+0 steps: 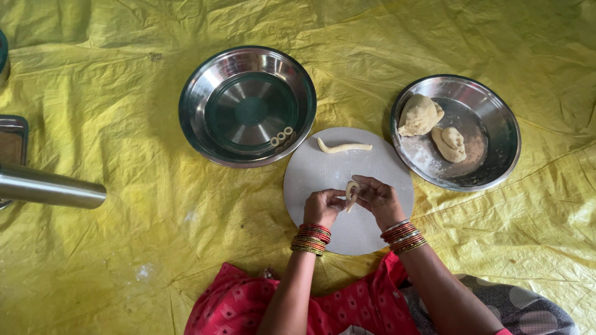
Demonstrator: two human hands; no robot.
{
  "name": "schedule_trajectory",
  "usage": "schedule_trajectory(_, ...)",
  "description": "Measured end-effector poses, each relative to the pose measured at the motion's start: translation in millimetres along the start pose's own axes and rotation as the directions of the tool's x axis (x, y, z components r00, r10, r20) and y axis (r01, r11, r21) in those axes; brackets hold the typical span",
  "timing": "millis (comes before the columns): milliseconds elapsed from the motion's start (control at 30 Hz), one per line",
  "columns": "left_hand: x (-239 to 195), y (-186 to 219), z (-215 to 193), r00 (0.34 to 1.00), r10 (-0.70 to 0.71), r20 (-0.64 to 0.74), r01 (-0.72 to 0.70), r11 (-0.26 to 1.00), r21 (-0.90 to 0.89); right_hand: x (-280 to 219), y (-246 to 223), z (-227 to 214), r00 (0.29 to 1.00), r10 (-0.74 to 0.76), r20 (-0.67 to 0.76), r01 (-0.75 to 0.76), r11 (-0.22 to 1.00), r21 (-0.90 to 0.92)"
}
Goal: The person rolls small pieces of dough into thin cylindrical strands on a round board. They repeatedly pinch, roll, and elongate the dough, then place the finished strands into a nearby metal bowl.
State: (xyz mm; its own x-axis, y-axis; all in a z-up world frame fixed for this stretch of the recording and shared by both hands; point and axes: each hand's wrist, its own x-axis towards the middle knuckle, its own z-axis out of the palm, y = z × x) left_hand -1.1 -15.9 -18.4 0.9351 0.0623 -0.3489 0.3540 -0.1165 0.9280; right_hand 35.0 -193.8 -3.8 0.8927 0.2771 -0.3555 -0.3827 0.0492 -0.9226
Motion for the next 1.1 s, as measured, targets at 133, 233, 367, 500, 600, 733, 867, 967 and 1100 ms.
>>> schedule_trajectory(133,-4.6,5.9,3.4,0.997,0.074,-0.037,-0.065,0.977,0.204,-0.7,5.2,3.5,1.000,-0.007,0.000,0.007,0.999,-0.039)
schedule_trajectory(233,-7.5,7.4,7.9,0.985,0.137,-0.105,-0.086,0.917,0.389,3.1,13.9,2.6,1.000,0.011,-0.010,-0.012,0.998,-0.061)
schedule_trajectory(367,-5.8,2.6,8.2,0.963,0.255,-0.089,-0.153,0.787,0.597,13.5,25.0,-5.4,0.990,-0.108,0.086,0.112,0.992,-0.052)
schedule_trajectory(500,-3.5,-9.0,5.5,0.927,0.375,-0.031,-0.265,0.709,0.653,16.5,28.1,-10.6,0.989,-0.142,0.033,0.142,0.885,-0.443)
schedule_trajectory(600,-0.3,-17.4,4.7,0.894,0.447,0.025,-0.338,0.638,0.692,12.6,21.9,-7.7,0.985,-0.160,0.064,0.171,0.858,-0.484)
schedule_trajectory(733,4.0,-21.5,3.7,0.881,0.470,0.060,-0.364,0.589,0.722,7.4,5.2,1.1,0.987,-0.135,0.086,0.157,0.707,-0.689)
schedule_trajectory(867,6.4,-21.4,0.3,0.880,0.472,0.048,-0.383,0.649,0.657,3.3,-2.6,5.0,0.983,-0.169,0.078,0.174,0.686,-0.707)
schedule_trajectory(967,7.0,-19.6,-1.9,0.883,0.469,0.007,-0.395,0.735,0.551,5.3,-1.8,2.6,0.982,-0.185,0.040,0.162,0.711,-0.684)
schedule_trajectory(1100,9.3,-21.9,-2.0,0.850,0.520,-0.079,-0.436,0.781,0.447,8.8,4.2,-4.6,0.966,-0.254,0.055,0.231,0.743,-0.628)
